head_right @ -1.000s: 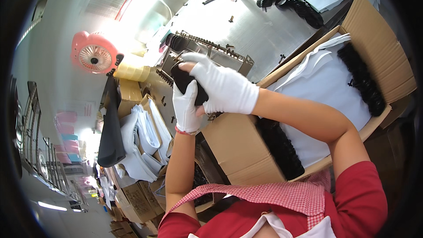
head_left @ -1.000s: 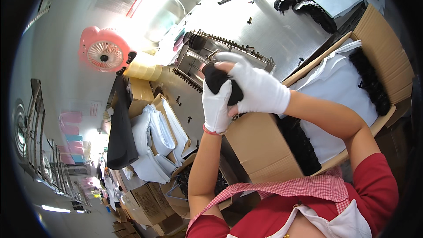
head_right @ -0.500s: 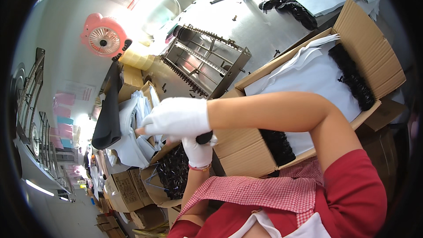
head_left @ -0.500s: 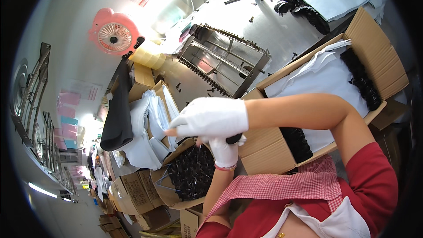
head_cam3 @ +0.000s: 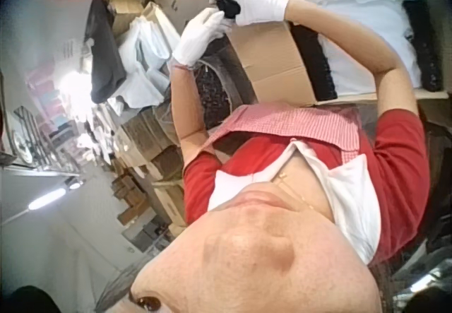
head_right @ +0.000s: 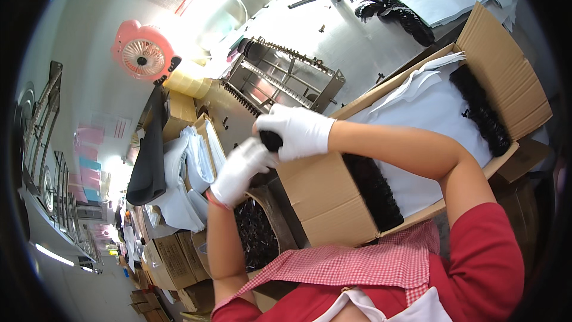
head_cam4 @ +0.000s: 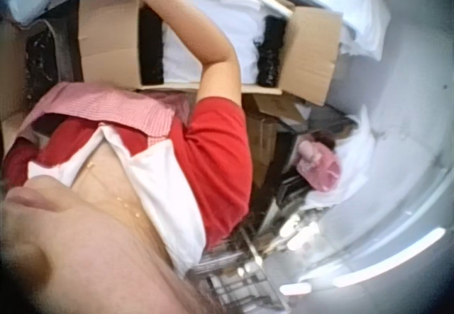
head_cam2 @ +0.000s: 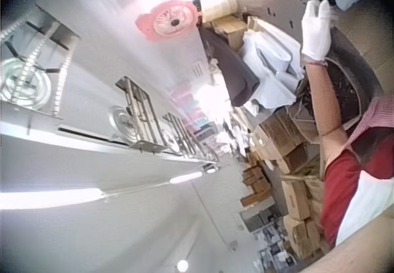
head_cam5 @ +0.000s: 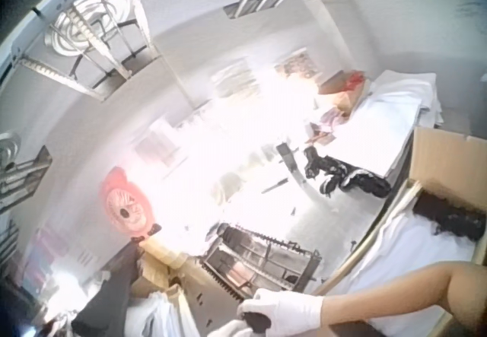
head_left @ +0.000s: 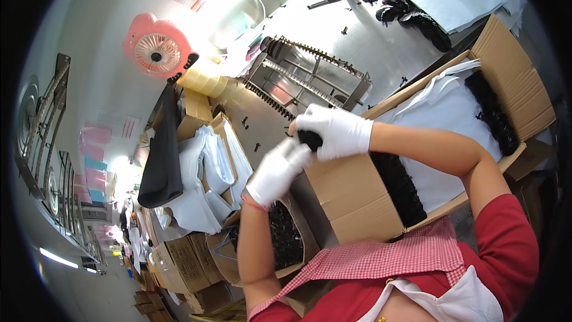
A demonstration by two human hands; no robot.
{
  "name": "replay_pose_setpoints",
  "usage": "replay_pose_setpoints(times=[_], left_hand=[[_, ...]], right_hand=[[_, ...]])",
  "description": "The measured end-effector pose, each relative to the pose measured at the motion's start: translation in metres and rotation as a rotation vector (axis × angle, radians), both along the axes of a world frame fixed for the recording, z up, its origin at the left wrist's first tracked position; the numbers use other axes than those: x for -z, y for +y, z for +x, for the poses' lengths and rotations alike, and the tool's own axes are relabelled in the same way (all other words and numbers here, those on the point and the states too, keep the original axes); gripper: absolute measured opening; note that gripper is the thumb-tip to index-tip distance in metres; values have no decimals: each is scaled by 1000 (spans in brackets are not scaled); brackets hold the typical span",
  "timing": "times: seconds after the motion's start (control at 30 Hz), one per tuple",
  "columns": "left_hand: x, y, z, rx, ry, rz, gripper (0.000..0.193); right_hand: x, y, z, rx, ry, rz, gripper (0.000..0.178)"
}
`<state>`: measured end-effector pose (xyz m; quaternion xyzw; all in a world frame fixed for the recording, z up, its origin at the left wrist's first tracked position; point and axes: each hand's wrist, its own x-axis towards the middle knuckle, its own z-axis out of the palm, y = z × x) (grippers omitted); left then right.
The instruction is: The person repeatedly picks up small black plastic components from a cardboard box and inserts them into slots on a metal rack. They carry the loaded rack to a storage area, return with an empty rack, and continue the assembly process.
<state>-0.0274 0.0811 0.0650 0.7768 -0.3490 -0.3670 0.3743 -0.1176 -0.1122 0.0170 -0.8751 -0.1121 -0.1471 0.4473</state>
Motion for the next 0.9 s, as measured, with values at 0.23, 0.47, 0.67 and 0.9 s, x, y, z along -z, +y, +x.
replay_pose_setpoints(times=[0.23,0.47,0.67,0.9], left_hand=[[40,-139,204,-175,-806,-105,70],[62,-218,253,-174,-954,382,68],[67,-218,239,-60,-1067,393,54],[65,-208,236,387,-1366,663,28]], right_hand=[[41,-64,66,310,-119,8,44],[54,-70,74,244,118,66,30],[57,-76,71,281,95,54,35],[54,-61,75,329,61,82,33]])
